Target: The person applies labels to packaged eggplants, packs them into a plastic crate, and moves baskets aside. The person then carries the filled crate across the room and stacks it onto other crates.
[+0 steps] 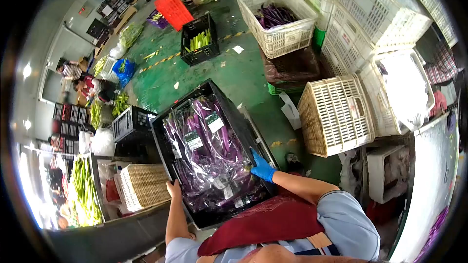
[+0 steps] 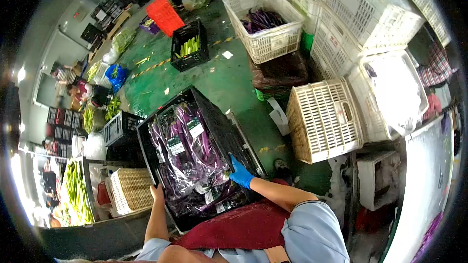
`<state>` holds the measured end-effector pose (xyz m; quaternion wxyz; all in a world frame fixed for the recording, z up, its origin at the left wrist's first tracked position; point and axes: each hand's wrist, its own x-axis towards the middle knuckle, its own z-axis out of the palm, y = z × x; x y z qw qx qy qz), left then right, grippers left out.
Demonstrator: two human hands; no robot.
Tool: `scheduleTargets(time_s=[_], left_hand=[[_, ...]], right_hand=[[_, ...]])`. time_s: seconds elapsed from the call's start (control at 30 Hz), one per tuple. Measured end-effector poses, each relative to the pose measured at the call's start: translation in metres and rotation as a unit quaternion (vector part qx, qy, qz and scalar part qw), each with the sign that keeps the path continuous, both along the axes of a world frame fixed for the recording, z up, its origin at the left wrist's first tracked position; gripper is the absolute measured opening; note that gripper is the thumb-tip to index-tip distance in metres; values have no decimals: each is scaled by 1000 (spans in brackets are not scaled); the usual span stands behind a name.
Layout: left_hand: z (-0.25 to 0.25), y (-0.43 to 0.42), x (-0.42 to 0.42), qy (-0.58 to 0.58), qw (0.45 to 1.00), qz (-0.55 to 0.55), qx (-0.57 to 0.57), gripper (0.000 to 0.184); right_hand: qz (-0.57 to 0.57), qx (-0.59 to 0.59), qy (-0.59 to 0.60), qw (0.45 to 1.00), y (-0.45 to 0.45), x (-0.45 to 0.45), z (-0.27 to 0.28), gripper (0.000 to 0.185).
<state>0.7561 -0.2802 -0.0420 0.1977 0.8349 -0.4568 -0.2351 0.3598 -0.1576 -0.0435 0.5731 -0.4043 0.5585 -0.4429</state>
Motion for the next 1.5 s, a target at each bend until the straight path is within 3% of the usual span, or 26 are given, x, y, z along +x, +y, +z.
scheduleTargets(time_s=[0.17, 0.27, 0.4, 0.47, 0.53, 0.6, 0.7, 0.9, 0.97, 1.03, 1.17, 1.2, 1.23, 1.27, 1.33, 1.37, 1.4, 1.43, 1.47, 1.5], left_hand=[[-25, -2, 12, -28, 1000, 7, 3, 27], [-38, 12, 21, 48, 996, 18, -71, 28], [-40, 21, 18, -36, 995, 30, -91, 31], [-80, 9, 66, -2, 999, 2, -50, 33], [-62, 16, 59, -20, 1000, -13, -8, 32], [-4, 16, -9, -13, 999, 26, 38, 30], [-21, 19, 14, 19, 1000, 4, -2, 34], [-51, -23, 44, -8, 997, 33, 68, 50], [-19, -23, 13, 7, 997, 29, 75, 38], [-20, -26, 13, -67, 995, -3, 79, 34], [-42, -34, 37, -111, 990, -8, 90, 50], [-17, -31, 10, -90, 991, -13, 99, 55], [-20, -32, 12, -130, 989, -16, 76, 53], [-26, -29, 17, -170, 983, -24, 57, 52], [-26, -27, 16, -177, 981, -64, 52, 43], [-35, -24, 21, -204, 974, -88, -32, 39], [-60, -30, 53, -211, 971, -110, -11, 39], [-53, -28, 40, -235, 966, -107, -25, 40], [-78, -31, 64, -286, 947, -126, -79, 42], [-61, -34, 53, -276, 953, -122, 23, 44]], right_hand=[[-6, -52, 35, 998, -1, 13, -22, 83], [33, -40, 65, 997, -5, 6, -18, 83], [36, -74, 78, 994, -9, 11, -30, 81], [22, -77, 92, 993, -11, 10, -29, 79], [19, -74, 87, 993, -9, 12, -26, 78], [13, -66, 86, 994, -11, 8, -23, 78], [23, -91, 110, 990, -14, 7, -27, 80], [-23, -111, 135, 984, -22, 23, -32, 76], [-15, -80, 127, 989, -22, 25, -29, 76], [-23, -71, 117, 990, -21, 28, -20, 75], [-35, -70, 106, 991, -24, 35, -24, 74], [-45, -92, 113, 988, -23, 37, -28, 74], [-57, -112, 120, 985, -25, 35, -21, 75], [-22, -25, 80, 996, -24, 32, -17, 74], [-12, -73, 106, 992, -17, 34, -27, 73], [-23, -113, 135, 984, -15, 37, -37, 73], [-24, -112, 157, 981, -14, 38, -42, 72], [-23, -112, 178, 977, -14, 39, -46, 72], [-25, -99, 158, 982, -14, 39, -44, 71], [-27, -90, 137, 986, -16, 39, -42, 71]])
